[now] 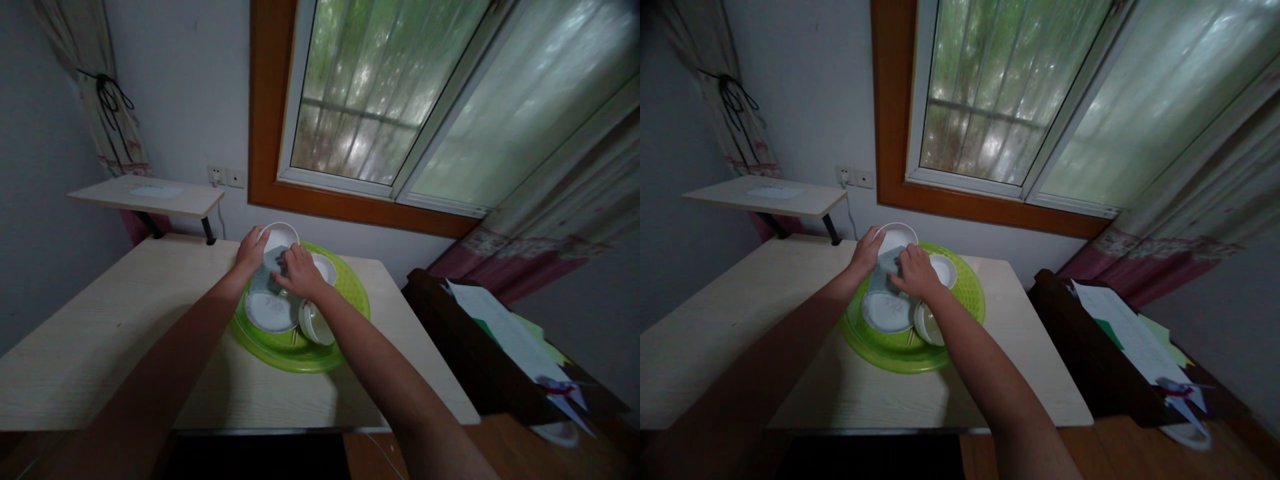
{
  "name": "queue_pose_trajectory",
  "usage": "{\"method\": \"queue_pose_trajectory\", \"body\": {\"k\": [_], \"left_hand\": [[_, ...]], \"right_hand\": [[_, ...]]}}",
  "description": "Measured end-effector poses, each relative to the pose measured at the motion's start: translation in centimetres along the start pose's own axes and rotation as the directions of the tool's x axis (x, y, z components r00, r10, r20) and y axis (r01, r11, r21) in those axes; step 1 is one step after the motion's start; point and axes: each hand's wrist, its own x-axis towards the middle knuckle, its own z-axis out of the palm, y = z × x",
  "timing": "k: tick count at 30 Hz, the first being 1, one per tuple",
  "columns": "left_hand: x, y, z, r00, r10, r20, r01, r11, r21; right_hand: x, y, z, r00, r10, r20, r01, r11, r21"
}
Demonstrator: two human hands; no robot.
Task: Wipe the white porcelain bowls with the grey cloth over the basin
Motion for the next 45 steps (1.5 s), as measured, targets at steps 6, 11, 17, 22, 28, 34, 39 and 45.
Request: {"method": "queue_pose_trajectory", "body": {"k": [6, 11, 17, 22, 28, 34, 39, 45], "left_hand": [[-0.2, 0.3, 0.0, 0.999, 0.028, 0.040, -0.029, 1.000, 0.007], [0.0, 0.1, 0.1, 0.999, 0.018, 0.032, -0.018, 1.000, 0.015], [-0.1, 0.2, 0.1, 1.000, 0.009, 0.023, -0.009, 1.000, 0.002], [-0.1, 0.4, 0.2, 0.999, 0.006, 0.054, -0.008, 0.999, 0.045], [0.1, -0.2, 0.4, 0.999, 0.016, 0.052, -0.020, 0.996, 0.088], [0.1, -0.1, 0.3, 0.999, -0.008, 0.035, 0.005, 0.995, 0.098], [0.1, 0.0, 0.2, 1.000, -0.010, 0.017, 0.008, 0.991, 0.136], [0.1, -0.1, 0.0, 1.000, 0.001, 0.008, -0.002, 0.984, 0.179]], "right_hand": [[-0.1, -0.2, -0.4, 1.000, -0.013, -0.013, 0.014, 1.000, 0.023], [0.2, -0.4, -0.7, 0.992, -0.122, 0.014, 0.119, 0.981, 0.153], [0.2, -0.7, 0.1, 0.976, -0.183, 0.115, 0.167, 0.977, 0.135], [-0.3, -0.5, 0.7, 0.982, -0.108, 0.152, 0.115, 0.993, -0.035], [-0.5, -0.2, 0.7, 0.993, -0.020, 0.118, 0.036, 0.990, -0.138], [0.0, -0.6, -0.2, 0.990, -0.082, 0.117, 0.093, 0.991, -0.096], [0.1, -0.8, -0.3, 0.976, -0.144, 0.166, 0.139, 0.989, 0.043], [0.1, -0.6, -0.1, 0.956, -0.209, 0.206, 0.149, 0.950, 0.275]]}}
